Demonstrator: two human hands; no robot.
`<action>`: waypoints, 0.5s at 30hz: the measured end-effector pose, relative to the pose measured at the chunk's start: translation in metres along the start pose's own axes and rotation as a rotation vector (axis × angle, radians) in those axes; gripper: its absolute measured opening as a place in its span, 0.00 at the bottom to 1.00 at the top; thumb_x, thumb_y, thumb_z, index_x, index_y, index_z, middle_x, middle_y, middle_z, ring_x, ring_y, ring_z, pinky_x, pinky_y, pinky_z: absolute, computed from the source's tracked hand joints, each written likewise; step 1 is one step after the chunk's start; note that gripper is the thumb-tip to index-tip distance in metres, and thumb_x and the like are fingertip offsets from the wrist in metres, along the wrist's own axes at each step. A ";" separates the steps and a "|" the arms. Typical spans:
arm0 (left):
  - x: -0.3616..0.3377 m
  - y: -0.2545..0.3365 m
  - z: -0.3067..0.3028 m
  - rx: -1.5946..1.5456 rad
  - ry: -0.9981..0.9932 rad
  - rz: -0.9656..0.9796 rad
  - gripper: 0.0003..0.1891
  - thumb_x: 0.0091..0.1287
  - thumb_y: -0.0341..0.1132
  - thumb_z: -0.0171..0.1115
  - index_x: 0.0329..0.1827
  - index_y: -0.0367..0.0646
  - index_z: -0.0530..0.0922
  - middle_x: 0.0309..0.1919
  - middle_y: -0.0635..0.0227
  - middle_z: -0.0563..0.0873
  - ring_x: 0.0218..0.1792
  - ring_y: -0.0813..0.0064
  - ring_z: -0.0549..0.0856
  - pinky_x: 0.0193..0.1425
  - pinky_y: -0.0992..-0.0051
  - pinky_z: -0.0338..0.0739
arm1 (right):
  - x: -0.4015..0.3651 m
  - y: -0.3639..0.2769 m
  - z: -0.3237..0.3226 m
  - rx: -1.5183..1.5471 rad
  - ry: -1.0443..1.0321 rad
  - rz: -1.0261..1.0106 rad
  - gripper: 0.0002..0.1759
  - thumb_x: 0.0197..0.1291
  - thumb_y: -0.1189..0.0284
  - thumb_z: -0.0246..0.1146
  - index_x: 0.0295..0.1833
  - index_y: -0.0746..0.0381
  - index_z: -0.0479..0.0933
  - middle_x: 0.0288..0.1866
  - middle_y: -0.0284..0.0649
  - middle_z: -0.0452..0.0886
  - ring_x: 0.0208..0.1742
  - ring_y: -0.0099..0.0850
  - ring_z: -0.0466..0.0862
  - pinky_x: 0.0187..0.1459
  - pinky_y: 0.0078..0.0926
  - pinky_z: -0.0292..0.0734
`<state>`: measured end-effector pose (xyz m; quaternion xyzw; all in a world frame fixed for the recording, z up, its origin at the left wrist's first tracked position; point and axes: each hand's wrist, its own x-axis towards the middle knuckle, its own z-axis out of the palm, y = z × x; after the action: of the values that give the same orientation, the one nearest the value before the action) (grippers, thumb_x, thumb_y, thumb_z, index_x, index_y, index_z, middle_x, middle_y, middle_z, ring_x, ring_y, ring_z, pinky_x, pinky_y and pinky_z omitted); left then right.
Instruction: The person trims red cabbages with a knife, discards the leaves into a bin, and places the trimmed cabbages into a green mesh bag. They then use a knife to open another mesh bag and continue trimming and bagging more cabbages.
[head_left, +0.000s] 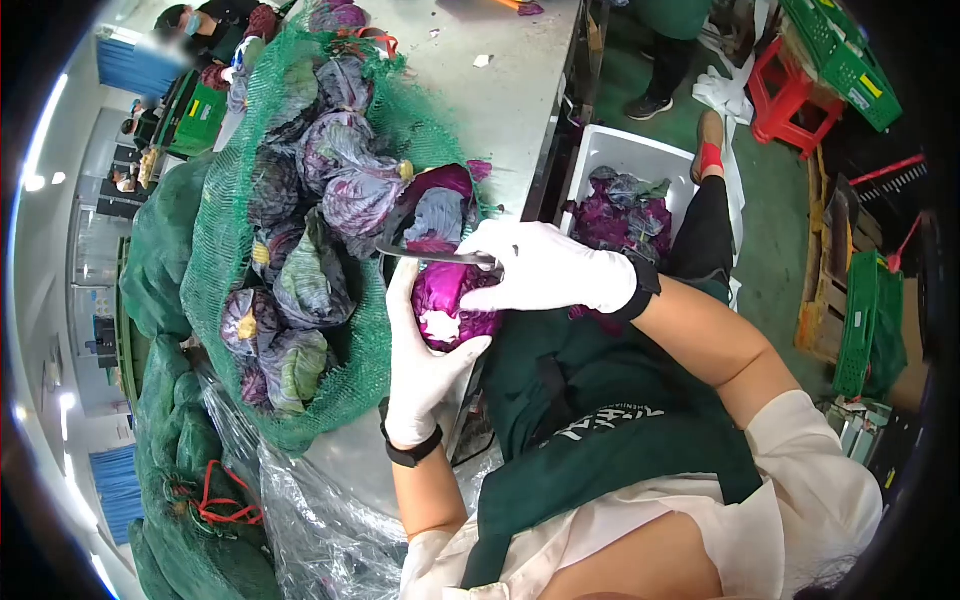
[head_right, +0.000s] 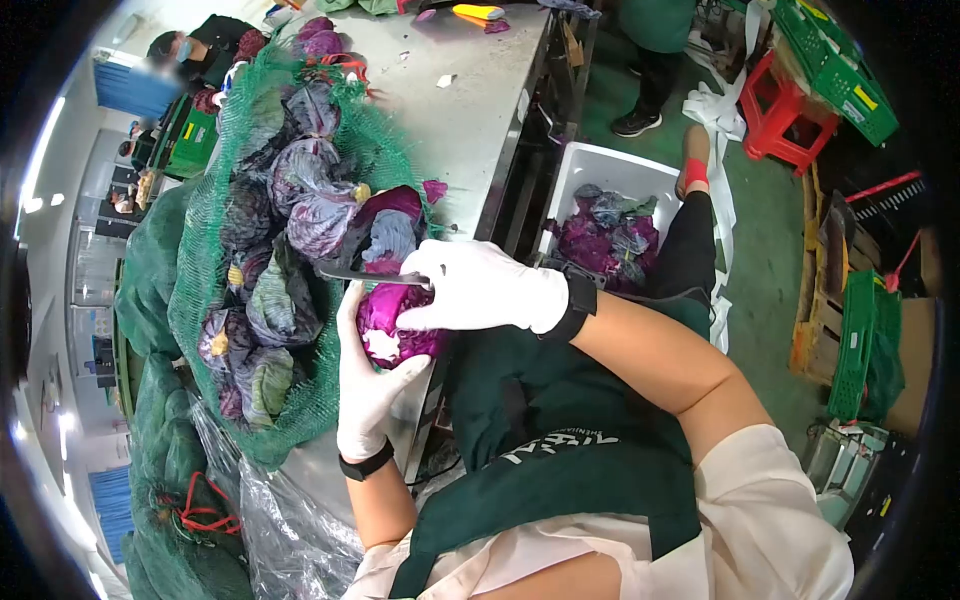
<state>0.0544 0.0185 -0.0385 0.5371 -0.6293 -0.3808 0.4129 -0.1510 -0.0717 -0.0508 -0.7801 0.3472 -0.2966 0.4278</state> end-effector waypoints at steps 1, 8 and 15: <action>0.001 0.002 0.004 -0.007 -0.008 0.000 0.59 0.47 0.40 0.84 0.81 0.39 0.55 0.74 0.55 0.64 0.75 0.58 0.65 0.79 0.61 0.60 | -0.003 -0.002 0.002 0.001 0.022 -0.011 0.29 0.55 0.52 0.74 0.53 0.63 0.81 0.42 0.42 0.83 0.43 0.38 0.85 0.47 0.35 0.80; 0.006 0.015 0.015 0.409 0.027 0.153 0.48 0.48 0.40 0.82 0.72 0.37 0.65 0.69 0.55 0.70 0.71 0.58 0.71 0.77 0.61 0.63 | -0.010 0.007 0.003 -0.091 0.115 -0.025 0.18 0.57 0.69 0.65 0.52 0.64 0.82 0.37 0.45 0.85 0.35 0.35 0.86 0.41 0.34 0.81; -0.012 -0.004 -0.021 -0.216 0.089 -0.159 0.54 0.44 0.39 0.86 0.76 0.41 0.63 0.71 0.58 0.69 0.70 0.61 0.72 0.76 0.61 0.67 | -0.012 0.083 0.001 0.127 0.184 0.266 0.11 0.55 0.70 0.64 0.43 0.61 0.83 0.35 0.42 0.87 0.35 0.35 0.86 0.42 0.30 0.82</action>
<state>0.0766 0.0295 -0.0353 0.5540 -0.5214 -0.4536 0.4641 -0.1808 -0.0946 -0.1262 -0.6683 0.4654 -0.3289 0.4781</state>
